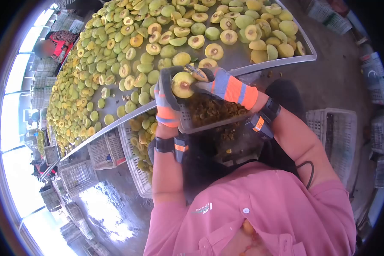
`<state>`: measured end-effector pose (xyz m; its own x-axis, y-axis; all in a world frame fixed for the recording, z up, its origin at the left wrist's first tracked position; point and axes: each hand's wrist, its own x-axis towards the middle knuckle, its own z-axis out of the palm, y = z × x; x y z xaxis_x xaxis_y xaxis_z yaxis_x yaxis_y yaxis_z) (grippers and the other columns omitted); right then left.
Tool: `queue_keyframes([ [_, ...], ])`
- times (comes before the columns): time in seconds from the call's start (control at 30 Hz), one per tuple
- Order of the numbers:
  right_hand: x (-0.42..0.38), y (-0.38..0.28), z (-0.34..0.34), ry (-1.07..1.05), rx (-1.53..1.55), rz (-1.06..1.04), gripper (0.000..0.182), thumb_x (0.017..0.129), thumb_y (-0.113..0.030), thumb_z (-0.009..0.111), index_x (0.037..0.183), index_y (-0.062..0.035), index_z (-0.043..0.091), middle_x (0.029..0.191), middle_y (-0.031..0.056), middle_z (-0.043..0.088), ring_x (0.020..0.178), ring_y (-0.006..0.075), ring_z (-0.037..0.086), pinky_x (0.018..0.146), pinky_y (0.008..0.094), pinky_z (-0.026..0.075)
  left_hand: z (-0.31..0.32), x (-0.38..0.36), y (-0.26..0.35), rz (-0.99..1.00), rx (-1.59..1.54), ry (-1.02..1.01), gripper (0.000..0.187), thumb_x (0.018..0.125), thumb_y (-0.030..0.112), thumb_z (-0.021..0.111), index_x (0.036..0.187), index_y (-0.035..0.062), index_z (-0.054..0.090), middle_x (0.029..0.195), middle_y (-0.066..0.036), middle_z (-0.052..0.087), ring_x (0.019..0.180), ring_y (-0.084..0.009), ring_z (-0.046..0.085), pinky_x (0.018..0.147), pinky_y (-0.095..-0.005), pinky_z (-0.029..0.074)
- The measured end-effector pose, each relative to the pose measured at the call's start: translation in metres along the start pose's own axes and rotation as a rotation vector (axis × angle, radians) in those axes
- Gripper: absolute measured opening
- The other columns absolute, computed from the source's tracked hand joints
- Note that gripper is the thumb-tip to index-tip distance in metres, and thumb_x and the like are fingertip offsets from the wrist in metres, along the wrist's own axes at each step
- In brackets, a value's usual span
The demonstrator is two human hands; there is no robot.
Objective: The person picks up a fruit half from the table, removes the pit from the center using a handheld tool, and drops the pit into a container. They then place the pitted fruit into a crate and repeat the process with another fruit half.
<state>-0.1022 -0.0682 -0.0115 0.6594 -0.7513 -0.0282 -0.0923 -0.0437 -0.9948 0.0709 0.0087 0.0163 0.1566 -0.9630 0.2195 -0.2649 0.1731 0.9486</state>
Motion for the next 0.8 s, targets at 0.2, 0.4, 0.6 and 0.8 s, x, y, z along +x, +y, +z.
queue_keyframes([
  [0.2, -0.01, -0.013, 0.012, 0.083, -0.465, -0.015, 0.035, 0.08, -0.03, 0.065, 0.103, -0.0049, 0.063, 0.091, 0.0214, 0.066, 0.089, 0.0383, 0.062, 0.075, 0.0419, 0.05, -0.009, -0.004, -0.038, 0.088, 0.314, -0.014, 0.041, 0.086, 0.014, 0.066, 0.121, -0.0036, 0.052, 0.106, -0.012, 0.064, 0.093, -0.0196, 0.065, 0.078, -0.0308, 0.056],
  [0.4, -0.014, -0.012, 0.03, -0.015, -0.341, 0.213, 0.036, 0.076, -0.028, 0.065, 0.087, 0.0066, 0.064, 0.08, 0.0267, 0.064, 0.079, 0.0416, 0.063, 0.068, 0.0425, 0.051, 0.016, -0.005, -0.022, -0.002, -0.324, 0.244, 0.028, 0.099, 0.022, 0.047, 0.109, -0.0013, 0.059, 0.102, -0.01, 0.064, 0.089, -0.0175, 0.063, 0.077, -0.0296, 0.053],
  [0.6, -0.006, 0.027, 0.038, 0.015, -0.244, 0.106, 0.028, 0.079, -0.017, 0.065, 0.101, 0.0013, 0.065, 0.082, 0.0154, 0.067, 0.073, 0.0211, 0.062, 0.067, 0.0347, 0.049, 0.033, -0.006, -0.023, -0.001, -0.276, 0.336, 0.029, 0.1, 0.021, 0.044, 0.109, -0.0025, 0.058, 0.1, -0.007, 0.062, 0.09, -0.015, 0.058, 0.08, -0.0289, 0.048],
  [0.8, -0.013, 0.024, 0.039, -0.005, -0.175, 0.131, 0.038, 0.074, -0.026, 0.066, 0.092, 0.0078, 0.062, 0.084, 0.0288, 0.064, 0.083, 0.0433, 0.062, 0.071, 0.0427, 0.05, 0.045, -0.013, -0.017, 0.001, -0.286, 0.345, 0.028, 0.101, 0.022, 0.043, 0.108, -0.0008, 0.058, 0.098, -0.005, 0.06, 0.089, -0.0121, 0.054, 0.08, -0.0265, 0.045],
])
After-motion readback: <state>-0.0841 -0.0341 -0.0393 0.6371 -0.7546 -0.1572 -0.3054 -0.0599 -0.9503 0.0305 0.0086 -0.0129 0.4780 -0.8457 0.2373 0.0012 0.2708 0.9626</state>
